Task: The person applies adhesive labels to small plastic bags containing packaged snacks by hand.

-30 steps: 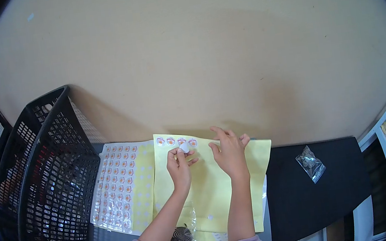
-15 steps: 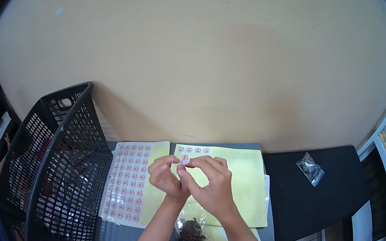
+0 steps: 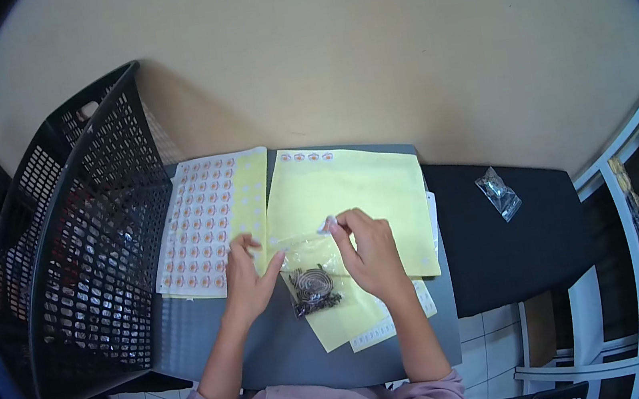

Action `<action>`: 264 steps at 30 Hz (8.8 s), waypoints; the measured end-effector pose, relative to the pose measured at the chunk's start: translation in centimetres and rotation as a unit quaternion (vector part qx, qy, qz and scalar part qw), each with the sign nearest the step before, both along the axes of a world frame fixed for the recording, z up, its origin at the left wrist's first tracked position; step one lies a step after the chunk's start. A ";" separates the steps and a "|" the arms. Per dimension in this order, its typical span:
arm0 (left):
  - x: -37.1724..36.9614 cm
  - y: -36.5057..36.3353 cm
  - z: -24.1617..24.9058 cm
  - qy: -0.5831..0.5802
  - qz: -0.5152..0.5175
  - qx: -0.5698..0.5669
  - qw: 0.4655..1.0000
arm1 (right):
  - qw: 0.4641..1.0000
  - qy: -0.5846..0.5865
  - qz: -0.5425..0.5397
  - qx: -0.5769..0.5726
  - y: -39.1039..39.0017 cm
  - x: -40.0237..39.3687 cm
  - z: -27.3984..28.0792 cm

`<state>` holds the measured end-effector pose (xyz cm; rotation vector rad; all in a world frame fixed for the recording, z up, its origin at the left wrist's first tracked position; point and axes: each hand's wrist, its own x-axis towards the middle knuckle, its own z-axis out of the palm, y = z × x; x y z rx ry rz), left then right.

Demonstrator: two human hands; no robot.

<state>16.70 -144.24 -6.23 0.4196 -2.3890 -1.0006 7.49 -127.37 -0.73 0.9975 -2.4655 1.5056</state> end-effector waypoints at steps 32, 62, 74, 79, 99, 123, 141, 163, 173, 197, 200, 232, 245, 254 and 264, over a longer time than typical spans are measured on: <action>0.5 2.5 -6.8 0.074 -0.218 0.497 0.837 | 0.920 0.259 0.005 0.293 -1.7 3.2 -4.1; 2.3 5.2 0.5 -0.007 -0.290 0.537 0.793 | 0.929 -0.175 -0.199 -0.257 0.8 9.5 -2.4; 3.1 14.6 1.1 -0.072 -0.372 0.500 0.779 | 0.886 -0.121 -0.311 -0.321 9.6 14.8 -2.7; 3.4 20.8 0.3 -0.064 -0.410 0.439 0.797 | 0.885 -0.127 -0.334 -0.300 15.7 16.4 -3.1; -0.8 41.9 -1.9 -0.114 -0.456 0.437 0.767 | 0.861 -0.221 -0.291 -0.355 35.6 14.4 -8.0; -32.3 50.2 -9.4 0.111 -0.371 -0.278 0.879 | 0.703 -0.120 -0.564 -0.417 56.6 4.9 -13.7; -17.4 88.5 1.4 -0.080 -0.865 0.100 0.485 | 0.638 -0.134 -0.604 -0.459 76.4 11.9 -9.5; -11.3 110.9 3.6 -0.276 -0.890 0.187 0.310 | 0.606 0.036 -0.756 -0.247 95.2 13.0 -1.2; -13.3 130.8 9.1 -0.182 -0.899 0.194 0.347 | 0.365 0.203 -0.895 0.153 103.9 11.0 7.2; -7.7 133.5 10.3 0.011 -0.882 -0.287 0.373 | 0.254 0.152 -0.955 0.017 101.8 14.7 -0.3; -7.9 133.7 10.1 0.091 -0.845 -0.363 0.382 | 0.251 0.141 -0.957 0.017 101.5 14.5 -0.4; -11.3 125.6 10.4 0.136 -0.890 0.212 0.381 | 0.267 0.247 -0.866 0.343 90.7 11.6 6.0; -4.1 107.4 -4.7 -0.026 -0.999 0.001 -0.041 | 0.111 -0.112 -0.985 0.077 73.9 12.8 -6.9; 2.5 95.1 -13.2 0.089 -0.902 -0.200 -0.372 | -0.171 -0.154 -0.972 -0.040 56.7 11.1 -10.3; 7.3 83.6 -11.7 0.099 -0.866 -0.203 -0.447 | -0.289 -0.135 -0.943 -0.098 46.3 11.1 -10.7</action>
